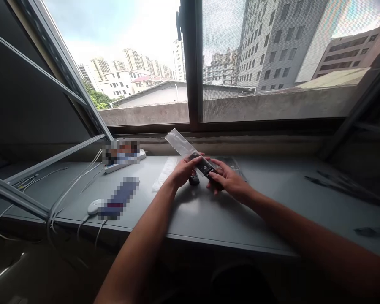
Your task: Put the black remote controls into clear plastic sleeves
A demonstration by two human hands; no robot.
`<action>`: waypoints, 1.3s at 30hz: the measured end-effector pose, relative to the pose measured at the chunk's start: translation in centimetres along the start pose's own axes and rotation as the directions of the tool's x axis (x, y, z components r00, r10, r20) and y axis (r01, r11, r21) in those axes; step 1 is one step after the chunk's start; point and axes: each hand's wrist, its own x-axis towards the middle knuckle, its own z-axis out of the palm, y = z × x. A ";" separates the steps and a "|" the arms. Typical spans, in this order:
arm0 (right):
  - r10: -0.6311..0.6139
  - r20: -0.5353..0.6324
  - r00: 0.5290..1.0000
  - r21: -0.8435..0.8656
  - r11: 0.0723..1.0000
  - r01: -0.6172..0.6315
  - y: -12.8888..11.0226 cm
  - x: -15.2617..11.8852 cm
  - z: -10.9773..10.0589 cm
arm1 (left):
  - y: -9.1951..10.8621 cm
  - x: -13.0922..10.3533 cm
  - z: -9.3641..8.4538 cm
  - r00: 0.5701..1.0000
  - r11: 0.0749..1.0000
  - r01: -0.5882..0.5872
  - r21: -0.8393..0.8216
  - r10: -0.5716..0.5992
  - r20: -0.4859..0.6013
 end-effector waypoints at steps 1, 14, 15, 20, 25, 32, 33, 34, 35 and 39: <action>0.011 -0.005 1.000 0.015 1.000 -0.011 0.0 0.0 0.0 | 0.0 0.1 0.0 1.000 1.000 -0.012 -0.018 0.011 -0.017; 0.176 0.242 0.954 0.005 0.983 -0.183 1.1 0.2 -0.3 | 0.7 0.5 0.0 0.982 0.983 -0.112 -0.147 0.087 -0.168; 0.171 0.236 0.957 0.007 0.984 -0.177 1.1 0.3 -0.3 | 0.6 0.4 0.0 0.985 0.986 -0.106 -0.129 0.086 -0.150; 0.129 0.185 0.974 0.050 0.989 -0.141 0.9 0.2 -0.2 | 0.7 -0.5 0.4 0.997 1.000 -0.006 -0.008 0.006 -0.071; 0.085 0.177 0.981 0.059 0.994 -0.097 1.0 0.2 -0.1 | 0.9 -0.9 0.6 0.996 0.992 0.087 0.089 -0.088 0.012; 0.134 0.190 0.973 0.049 0.988 -0.146 1.0 0.1 0.0 | 1.0 0.3 0.1 0.997 0.991 -0.069 -0.114 0.064 -0.048; 0.144 0.197 0.970 0.047 0.987 -0.156 1.0 0.1 0.0 | 1.0 0.4 0.0 0.995 0.987 -0.083 -0.134 0.074 -0.068; 0.152 0.201 0.968 0.046 0.985 -0.164 1.0 0.1 0.1 | 1.0 0.4 0.0 0.993 0.985 -0.089 -0.148 0.076 -0.087; 0.157 0.203 0.967 0.046 0.984 -0.169 1.0 0.1 0.1 | 1.0 0.3 0.0 0.992 0.984 -0.086 -0.157 0.070 -0.101; 0.154 0.165 0.974 0.096 0.980 -0.172 1.3 0.2 0.2 | 0.4 0.1 0.2 0.996 0.989 -0.029 -0.144 0.017 -0.088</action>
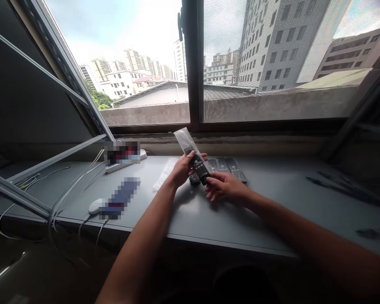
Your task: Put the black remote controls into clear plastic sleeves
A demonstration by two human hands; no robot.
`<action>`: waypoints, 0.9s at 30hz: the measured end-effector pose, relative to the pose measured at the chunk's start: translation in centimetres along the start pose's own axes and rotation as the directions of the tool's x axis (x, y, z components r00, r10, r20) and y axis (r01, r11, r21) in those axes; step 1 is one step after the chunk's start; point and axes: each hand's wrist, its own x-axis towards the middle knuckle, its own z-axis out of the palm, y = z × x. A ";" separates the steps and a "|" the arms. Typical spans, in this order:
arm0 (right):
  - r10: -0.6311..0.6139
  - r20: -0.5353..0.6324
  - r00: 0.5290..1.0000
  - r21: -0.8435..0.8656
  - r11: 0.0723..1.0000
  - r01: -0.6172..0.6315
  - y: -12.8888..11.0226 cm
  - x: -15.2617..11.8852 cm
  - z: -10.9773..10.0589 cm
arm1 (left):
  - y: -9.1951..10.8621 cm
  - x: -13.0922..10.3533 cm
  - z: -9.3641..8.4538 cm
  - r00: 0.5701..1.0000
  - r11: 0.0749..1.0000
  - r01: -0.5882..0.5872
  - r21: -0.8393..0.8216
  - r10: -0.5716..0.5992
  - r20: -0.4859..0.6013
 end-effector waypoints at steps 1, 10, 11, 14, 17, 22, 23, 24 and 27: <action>-0.006 -0.023 1.000 0.022 1.000 0.007 0.0 0.1 0.0 | -0.2 0.0 0.0 1.000 1.000 0.010 0.024 -0.011 0.015; -0.041 -0.078 0.996 0.022 0.999 0.043 -0.1 0.0 -0.3 | -0.2 -0.6 0.5 0.988 0.977 0.027 0.211 -0.058 0.143; -0.042 -0.063 0.997 0.010 0.999 0.043 -0.1 0.0 -0.3 | 0.0 -0.6 0.6 0.991 0.981 0.027 0.191 -0.051 0.122; -0.028 -0.013 1.000 -0.002 1.000 0.028 0.0 0.0 -0.2 | 0.4 -0.3 0.7 1.000 0.997 0.011 0.081 -0.012 0.009; -0.002 0.041 0.999 -0.005 1.000 0.002 0.2 -0.1 0.0 | 0.5 0.3 0.0 0.988 0.998 -0.067 -0.011 0.065 -0.140; 0.054 0.122 0.991 -0.033 0.998 -0.050 0.3 -0.3 0.4 | 0.4 1.2 -1.5 0.940 0.986 -0.157 -0.053 0.133 -0.315; 0.059 0.125 0.990 -0.033 0.998 -0.056 0.3 -0.3 0.4 | 0.4 1.3 -1.6 0.933 0.986 -0.158 -0.052 0.131 -0.335; 0.062 0.120 0.991 -0.028 0.998 -0.059 0.4 -0.3 0.4 | 0.3 1.3 -1.6 0.928 0.987 -0.154 -0.048 0.128 -0.349; 0.047 0.071 0.996 0.024 0.999 -0.049 0.4 -0.2 0.3 | 0.1 1.4 -1.5 0.923 0.988 -0.148 -0.032 0.127 -0.362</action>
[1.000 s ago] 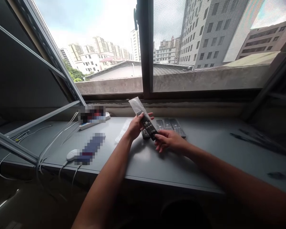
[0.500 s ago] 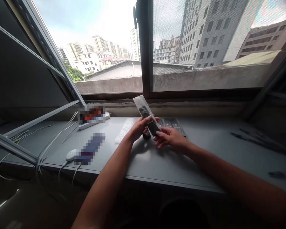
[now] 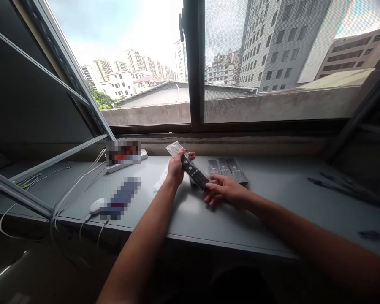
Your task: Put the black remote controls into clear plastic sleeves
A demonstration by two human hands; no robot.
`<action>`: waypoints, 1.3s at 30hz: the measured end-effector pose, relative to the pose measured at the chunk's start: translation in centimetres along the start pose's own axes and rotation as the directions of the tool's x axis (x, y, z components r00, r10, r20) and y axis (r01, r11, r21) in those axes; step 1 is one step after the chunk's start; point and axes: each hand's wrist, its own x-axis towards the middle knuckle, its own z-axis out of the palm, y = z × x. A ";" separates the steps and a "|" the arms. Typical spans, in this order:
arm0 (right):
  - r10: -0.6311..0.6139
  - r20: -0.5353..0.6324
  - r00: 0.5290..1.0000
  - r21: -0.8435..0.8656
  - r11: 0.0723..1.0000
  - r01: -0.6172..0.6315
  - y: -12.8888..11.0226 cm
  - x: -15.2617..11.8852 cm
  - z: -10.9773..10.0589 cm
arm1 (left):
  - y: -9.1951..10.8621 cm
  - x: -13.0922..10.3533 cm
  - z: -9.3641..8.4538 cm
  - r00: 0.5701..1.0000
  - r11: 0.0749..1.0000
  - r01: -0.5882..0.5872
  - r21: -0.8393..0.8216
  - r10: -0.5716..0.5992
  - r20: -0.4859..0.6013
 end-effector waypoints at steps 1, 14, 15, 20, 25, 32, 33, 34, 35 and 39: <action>-0.010 -0.023 1.000 0.021 1.000 0.011 0.0 0.0 0.0 | 0.0 0.0 0.1 1.000 1.000 -0.005 0.001 0.005 0.004; -0.116 -0.048 0.992 0.006 0.993 0.117 -1.3 -0.6 0.5 | -0.3 -0.9 0.6 0.984 0.994 0.094 0.056 -0.101 0.148; -0.142 -0.051 0.989 -0.013 0.990 0.141 -1.3 -0.6 0.5 | -0.2 -0.7 0.4 0.991 0.996 0.084 0.034 -0.087 0.101; -0.329 -0.029 0.944 -0.196 0.928 0.317 -0.9 -0.7 0.3 | 0.1 0.2 -0.4 0.993 0.993 0.047 -0.110 -0.058 -0.100; -0.347 0.095 0.933 -0.306 0.882 0.359 -0.3 -0.9 0.4 | 0.1 0.0 -0.1 0.995 0.990 0.053 -0.133 -0.063 -0.074; -0.355 0.107 0.929 -0.342 0.864 0.369 -0.2 -1.0 0.3 | -0.1 0.0 0.2 0.996 0.983 0.053 -0.173 -0.064 -0.059; -0.366 0.109 0.924 -0.353 0.855 0.380 -0.2 -1.0 0.3 | 0.0 0.1 0.1 0.995 0.981 0.046 -0.188 -0.061 -0.076; -0.378 0.112 0.919 -0.363 0.845 0.392 -0.2 -1.0 0.4 | 0.0 0.2 0.0 0.994 0.979 0.040 -0.200 -0.060 -0.094; -0.389 0.116 0.914 -0.371 0.837 0.403 -0.2 -1.0 0.3 | 0.0 0.3 -0.1 0.992 0.977 0.034 -0.209 -0.058 -0.110; -0.392 0.140 0.909 -0.372 0.830 0.415 0.0 -1.0 0.2 | 0.0 0.2 -0.1 0.993 0.979 0.017 -0.205 -0.040 -0.108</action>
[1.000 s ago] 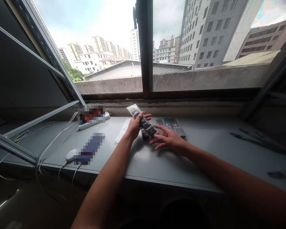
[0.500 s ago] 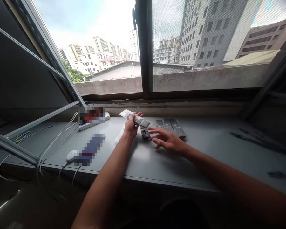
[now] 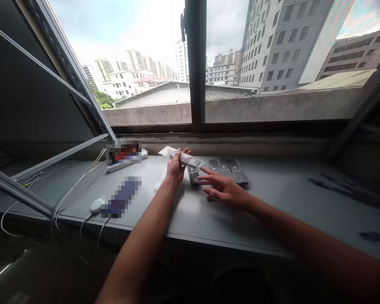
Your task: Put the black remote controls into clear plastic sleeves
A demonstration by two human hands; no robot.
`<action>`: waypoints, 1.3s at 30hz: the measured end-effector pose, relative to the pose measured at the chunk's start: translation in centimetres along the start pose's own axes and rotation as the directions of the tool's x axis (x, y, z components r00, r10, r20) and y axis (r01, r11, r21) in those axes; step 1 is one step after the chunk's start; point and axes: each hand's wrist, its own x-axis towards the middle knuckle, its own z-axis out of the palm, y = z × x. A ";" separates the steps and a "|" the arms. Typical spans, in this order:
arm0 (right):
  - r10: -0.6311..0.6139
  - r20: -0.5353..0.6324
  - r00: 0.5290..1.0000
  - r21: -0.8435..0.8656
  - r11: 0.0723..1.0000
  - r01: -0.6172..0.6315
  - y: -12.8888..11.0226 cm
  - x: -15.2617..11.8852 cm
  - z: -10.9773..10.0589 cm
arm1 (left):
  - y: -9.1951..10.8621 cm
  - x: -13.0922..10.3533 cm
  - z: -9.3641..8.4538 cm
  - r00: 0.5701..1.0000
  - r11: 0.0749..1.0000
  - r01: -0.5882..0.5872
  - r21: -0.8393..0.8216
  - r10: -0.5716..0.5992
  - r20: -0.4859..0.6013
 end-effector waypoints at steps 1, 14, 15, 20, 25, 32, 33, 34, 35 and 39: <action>0.002 0.006 1.000 -0.001 1.000 -0.002 0.1 0.0 0.0 | -0.1 -0.1 0.1 1.000 1.000 -0.002 0.008 0.001 0.010; 0.012 0.041 0.999 -0.097 0.995 -0.008 -0.3 0.0 -0.1 | -0.8 -1.6 1.1 0.977 0.986 0.027 0.166 -0.060 0.202; 0.005 0.042 0.999 -0.098 0.995 -0.001 -0.3 0.0 -0.1 | -0.8 -1.7 1.2 0.973 0.983 0.029 0.179 -0.069 0.222; 0.000 0.048 0.999 -0.115 0.993 0.006 -0.6 0.0 -0.2 | -0.6 -2.4 1.5 0.948 0.978 0.038 0.206 -0.101 0.301; 0.005 0.035 0.999 -0.062 0.998 -0.003 -0.6 0.1 0.0 | -0.5 -2.1 1.3 0.951 0.976 0.063 0.208 -0.121 0.283; 0.027 0.001 1.000 0.116 0.993 -0.027 -0.7 0.2 0.0 | 0.0 -0.8 0.6 0.984 0.997 0.057 0.053 -0.065 0.167; 0.030 -0.010 0.999 0.114 0.993 -0.029 -0.8 0.2 0.0 | 0.1 -0.7 0.5 0.989 0.998 0.052 0.034 -0.056 0.137; 0.035 -0.025 0.999 0.107 0.994 -0.032 -0.9 0.3 -0.1 | 0.3 -0.6 0.4 0.993 0.999 0.050 0.020 -0.052 0.108; 0.047 -0.046 0.998 0.101 0.994 -0.042 -1.0 0.3 -0.2 | 0.4 -0.5 0.4 0.995 0.999 0.050 0.008 -0.050 0.083; 0.171 -0.201 0.965 0.158 0.977 -0.140 -1.0 0.7 -0.6 | 0.8 -0.6 0.4 0.994 0.997 0.070 -0.015 -0.069 0.084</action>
